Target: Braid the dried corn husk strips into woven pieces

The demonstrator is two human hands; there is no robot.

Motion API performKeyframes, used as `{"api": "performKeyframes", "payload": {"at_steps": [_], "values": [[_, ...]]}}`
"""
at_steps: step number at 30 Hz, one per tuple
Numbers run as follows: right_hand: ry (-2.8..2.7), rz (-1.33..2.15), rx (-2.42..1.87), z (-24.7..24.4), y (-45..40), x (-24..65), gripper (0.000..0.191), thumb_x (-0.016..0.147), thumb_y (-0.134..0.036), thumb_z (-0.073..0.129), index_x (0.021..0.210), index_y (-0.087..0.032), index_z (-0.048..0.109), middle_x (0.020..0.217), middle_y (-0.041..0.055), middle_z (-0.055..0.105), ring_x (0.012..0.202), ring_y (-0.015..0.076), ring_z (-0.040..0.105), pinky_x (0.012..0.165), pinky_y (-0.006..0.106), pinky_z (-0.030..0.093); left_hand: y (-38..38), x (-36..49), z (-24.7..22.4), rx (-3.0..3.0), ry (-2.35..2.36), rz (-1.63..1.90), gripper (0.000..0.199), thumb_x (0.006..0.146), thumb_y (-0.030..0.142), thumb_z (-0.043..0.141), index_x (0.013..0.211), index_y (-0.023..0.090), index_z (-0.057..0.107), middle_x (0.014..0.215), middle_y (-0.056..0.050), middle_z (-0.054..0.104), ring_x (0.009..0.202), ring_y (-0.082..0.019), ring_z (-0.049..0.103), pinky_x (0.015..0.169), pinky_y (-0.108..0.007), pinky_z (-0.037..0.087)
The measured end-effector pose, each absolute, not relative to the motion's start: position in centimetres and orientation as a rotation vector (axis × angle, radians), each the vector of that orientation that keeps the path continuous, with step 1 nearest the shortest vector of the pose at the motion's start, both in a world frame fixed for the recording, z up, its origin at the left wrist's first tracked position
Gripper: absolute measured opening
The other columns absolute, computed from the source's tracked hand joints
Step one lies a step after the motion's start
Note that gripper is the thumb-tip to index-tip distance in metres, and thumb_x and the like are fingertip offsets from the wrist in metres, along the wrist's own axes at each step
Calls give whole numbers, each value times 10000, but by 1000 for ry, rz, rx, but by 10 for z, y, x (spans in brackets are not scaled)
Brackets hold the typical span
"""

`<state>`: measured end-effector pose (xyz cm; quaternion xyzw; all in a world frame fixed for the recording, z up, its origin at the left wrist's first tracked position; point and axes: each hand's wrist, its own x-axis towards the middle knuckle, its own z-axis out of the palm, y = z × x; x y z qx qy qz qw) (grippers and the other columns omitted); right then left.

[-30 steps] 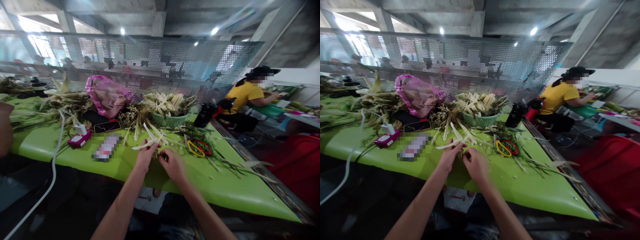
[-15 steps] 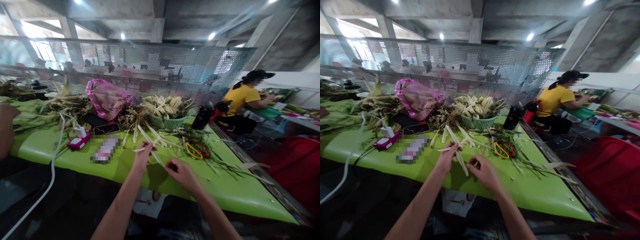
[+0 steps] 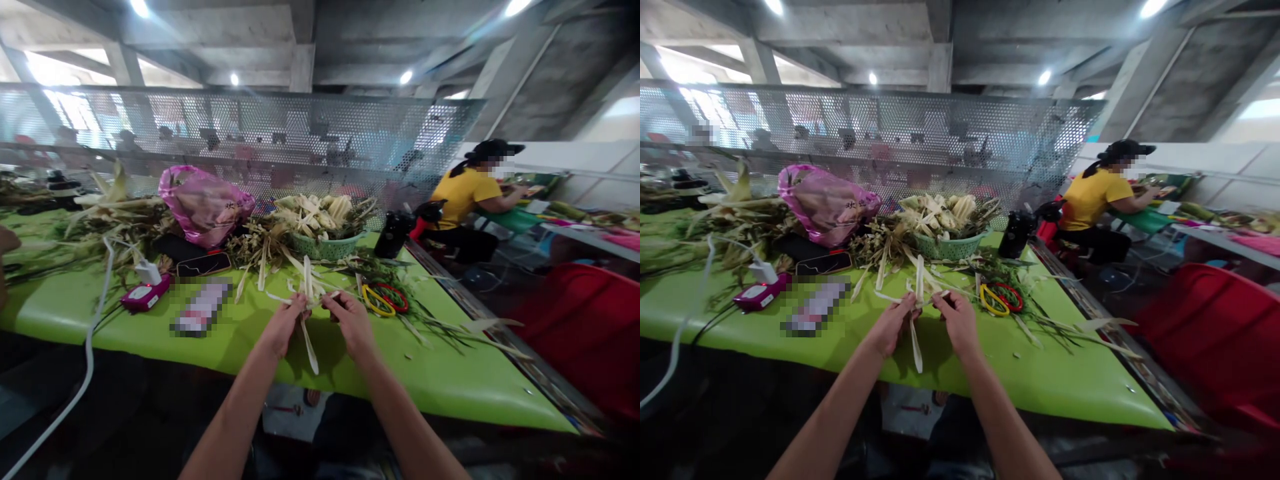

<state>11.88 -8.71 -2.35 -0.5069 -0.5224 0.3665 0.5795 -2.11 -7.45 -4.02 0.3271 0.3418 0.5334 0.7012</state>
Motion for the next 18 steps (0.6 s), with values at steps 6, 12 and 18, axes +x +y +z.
{"api": "performKeyframes", "payload": {"at_steps": [6,12,18], "values": [[-1072,715,-1213,-33,-81,130,316,715,-488,658,678,-185,575,606,-20,524,544,127,445,540,259,369,-72,-20,-47,747,762,1154,442,600,519,750,808,161,596,591,52,484,507,-57,408,494,-181,326],[-1319,386,-1292,-27,-81,134,367,728,-422,682,1031,-221,638,1067,77,585,978,245,519,828,375,411,-75,-20,-45,987,823,1147,425,673,569,666,790,166,599,677,28,529,666,-106,479,637,-205,371],[-1486,568,-1158,-26,-80,126,197,763,-402,636,738,-208,658,850,40,633,877,229,563,838,388,413,-81,-20,-38,1254,791,1045,366,741,525,618,839,175,580,747,9,566,781,-154,509,784,-272,380]]}}
